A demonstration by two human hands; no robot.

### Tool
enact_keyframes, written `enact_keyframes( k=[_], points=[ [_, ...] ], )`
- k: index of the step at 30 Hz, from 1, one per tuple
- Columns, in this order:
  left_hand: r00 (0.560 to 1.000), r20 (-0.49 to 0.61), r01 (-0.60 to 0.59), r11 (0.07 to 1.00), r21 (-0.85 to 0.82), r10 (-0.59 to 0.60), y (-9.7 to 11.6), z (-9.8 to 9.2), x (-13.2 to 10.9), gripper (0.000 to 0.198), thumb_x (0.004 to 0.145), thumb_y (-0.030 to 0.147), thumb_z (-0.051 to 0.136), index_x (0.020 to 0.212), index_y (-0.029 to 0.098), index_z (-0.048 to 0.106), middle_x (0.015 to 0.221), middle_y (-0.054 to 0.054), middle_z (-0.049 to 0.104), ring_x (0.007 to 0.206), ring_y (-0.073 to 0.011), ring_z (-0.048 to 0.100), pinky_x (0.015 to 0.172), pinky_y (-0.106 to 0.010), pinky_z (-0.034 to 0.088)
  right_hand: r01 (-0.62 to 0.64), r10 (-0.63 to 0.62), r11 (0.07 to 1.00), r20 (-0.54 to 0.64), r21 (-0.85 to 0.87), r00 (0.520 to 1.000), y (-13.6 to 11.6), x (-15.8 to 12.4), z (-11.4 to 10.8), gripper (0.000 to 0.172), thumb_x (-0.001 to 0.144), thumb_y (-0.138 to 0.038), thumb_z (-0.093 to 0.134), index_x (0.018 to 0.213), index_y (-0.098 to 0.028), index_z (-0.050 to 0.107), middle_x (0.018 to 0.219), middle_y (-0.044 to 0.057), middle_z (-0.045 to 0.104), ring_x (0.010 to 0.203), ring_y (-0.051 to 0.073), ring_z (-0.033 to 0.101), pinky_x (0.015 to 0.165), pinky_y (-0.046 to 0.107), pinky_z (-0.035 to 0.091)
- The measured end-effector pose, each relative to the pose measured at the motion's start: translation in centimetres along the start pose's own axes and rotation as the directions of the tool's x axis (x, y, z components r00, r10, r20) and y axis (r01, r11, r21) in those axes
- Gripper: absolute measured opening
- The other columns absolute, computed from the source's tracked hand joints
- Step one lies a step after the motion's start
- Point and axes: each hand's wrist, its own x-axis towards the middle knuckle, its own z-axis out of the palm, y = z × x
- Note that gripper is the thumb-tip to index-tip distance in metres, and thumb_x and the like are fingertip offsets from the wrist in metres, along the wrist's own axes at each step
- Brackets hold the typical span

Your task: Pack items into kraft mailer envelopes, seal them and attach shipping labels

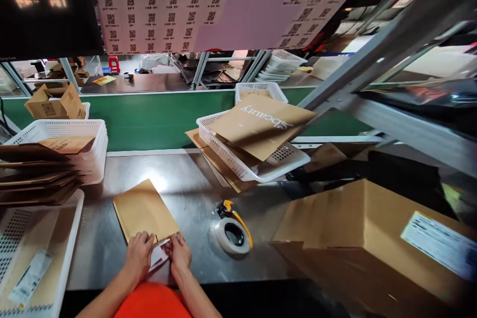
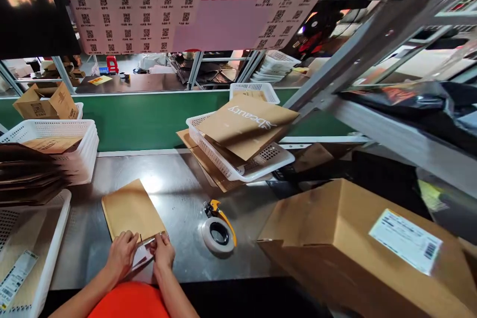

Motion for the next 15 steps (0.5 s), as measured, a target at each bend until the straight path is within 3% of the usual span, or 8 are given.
enact_keyframes(
  k=[3,8,12,15],
  points=[
    [1.0,-0.006,0.006,1.0,-0.017,-0.006,0.0,-0.3,-0.1,0.037,0.105,0.018,0.049,0.136,0.024,0.067,0.11,-0.007,0.072,0.101,-0.0239,0.067,0.084,-0.036,0.05,-0.003,0.003,1.0,-0.005,0.026,1.0,0.1,-0.4,0.2,0.061,0.05,-0.062,0.087,0.089,-0.019,0.068,0.063,-0.002,0.069,0.053,0.015,0.064,0.049,0.025,0.053],
    [0.994,0.107,0.008,1.0,-0.022,-0.006,0.3,-1.0,0.3,0.038,0.106,0.019,0.046,0.139,0.024,0.064,0.117,-0.008,0.071,0.107,-0.0256,0.065,0.088,-0.038,0.049,-0.03,0.029,1.0,-0.03,-0.006,0.999,0.1,-0.1,1.2,0.046,0.059,-0.054,0.082,0.085,-0.02,0.067,0.051,-0.008,0.057,0.04,0.011,0.05,0.036,0.021,0.035],
    [0.982,0.188,0.024,1.0,-0.019,-0.02,0.4,-1.4,0.6,0.04,0.105,0.017,0.044,0.139,0.023,0.064,0.12,-0.009,0.071,0.11,-0.0263,0.064,0.089,-0.038,0.048,-0.062,0.062,0.998,-0.031,-0.006,0.998,0.7,-1.3,0.8,0.048,0.057,-0.045,0.084,0.095,-0.023,0.062,0.062,-0.006,0.066,0.053,0.014,0.063,0.046,0.021,0.047],
    [0.978,0.208,0.031,0.999,-0.038,-0.022,0.3,-1.6,0.5,0.041,0.104,0.016,0.044,0.139,0.023,0.064,0.121,-0.009,0.07,0.112,-0.0266,0.064,0.092,-0.039,0.048,-0.178,0.179,0.982,0.015,-0.057,0.984,1.7,-3.1,-0.2,0.046,0.051,-0.038,0.087,0.084,-0.025,0.058,0.056,-0.005,0.063,0.047,0.017,0.061,0.041,0.024,0.046]
  ],
)
